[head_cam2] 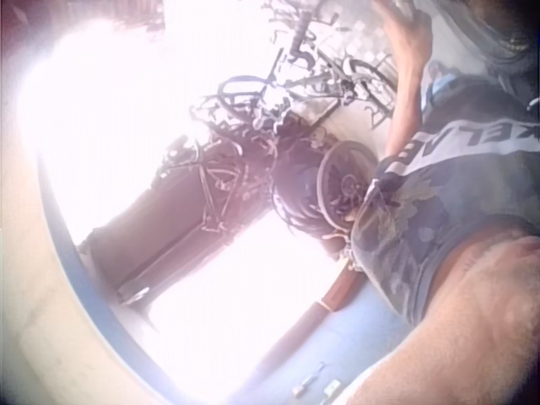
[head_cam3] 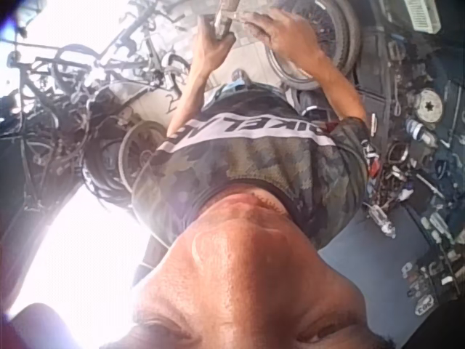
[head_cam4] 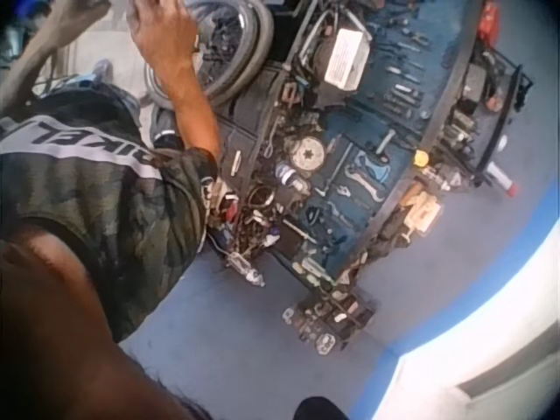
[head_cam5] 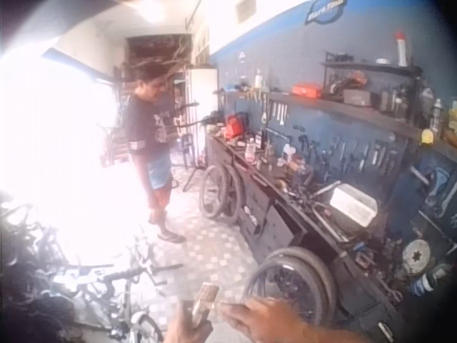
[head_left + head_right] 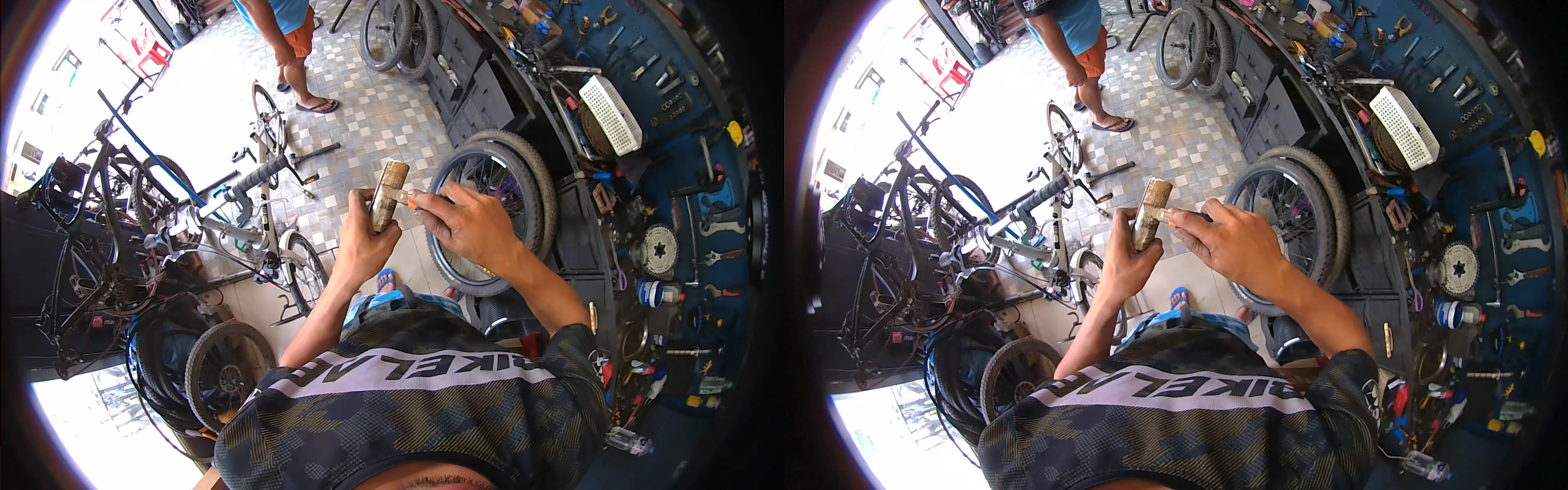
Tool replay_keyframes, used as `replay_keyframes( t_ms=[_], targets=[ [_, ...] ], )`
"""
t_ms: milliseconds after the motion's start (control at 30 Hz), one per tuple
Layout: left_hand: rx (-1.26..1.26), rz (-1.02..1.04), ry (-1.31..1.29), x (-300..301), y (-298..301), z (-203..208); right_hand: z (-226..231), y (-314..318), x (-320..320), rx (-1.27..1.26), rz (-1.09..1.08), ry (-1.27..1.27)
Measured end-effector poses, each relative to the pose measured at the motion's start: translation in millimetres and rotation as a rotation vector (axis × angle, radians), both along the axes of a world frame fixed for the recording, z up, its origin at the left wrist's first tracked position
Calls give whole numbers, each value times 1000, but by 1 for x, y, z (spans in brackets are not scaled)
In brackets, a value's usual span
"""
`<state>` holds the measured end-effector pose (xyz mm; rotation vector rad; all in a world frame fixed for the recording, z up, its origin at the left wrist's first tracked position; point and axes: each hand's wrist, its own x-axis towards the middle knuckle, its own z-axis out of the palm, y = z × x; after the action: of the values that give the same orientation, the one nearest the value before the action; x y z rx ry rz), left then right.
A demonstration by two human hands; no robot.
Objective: The person holds a cylindrical metal part and scrapes its surface with a small orange tool. After scraping, the person wipes the part with a dark cloth. The task is performed in a bicycle repair shop with multiple bicycles and tools visible.
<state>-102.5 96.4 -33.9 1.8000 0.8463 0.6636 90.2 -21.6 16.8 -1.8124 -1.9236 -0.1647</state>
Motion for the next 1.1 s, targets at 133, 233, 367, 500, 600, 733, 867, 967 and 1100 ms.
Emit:
replay_keyframes(
  t_ms=[133,233,367,500,600,733,867,967,1100],
  targets=[
    [-67,13,1,-1,0,0,-3,8,10,-52,-101,55],
    [-84,14,4,-2,0,0,-5,2,2,-15,14,22],
    [12,12,-40,0,1,-8,-4,5,12,0,-33,6],
    [-58,13,-15,0,1,-1,-3,3,8,-31,-16,17],
    [-68,-1,-18,1,2,2,-4,5,12,-11,-42,8],
    [-49,-2,-28,2,3,1,-2,2,9,-48,-31,-22],
    [-95,11,-15,3,-1,12,2,1,5,-50,-12,-55],
    [-21,20,32,3,-2,8,3,7,11,-82,-78,24],
    [-15,27,31,4,-2,9,7,-1,-2,-59,23,-38]
  ],
)
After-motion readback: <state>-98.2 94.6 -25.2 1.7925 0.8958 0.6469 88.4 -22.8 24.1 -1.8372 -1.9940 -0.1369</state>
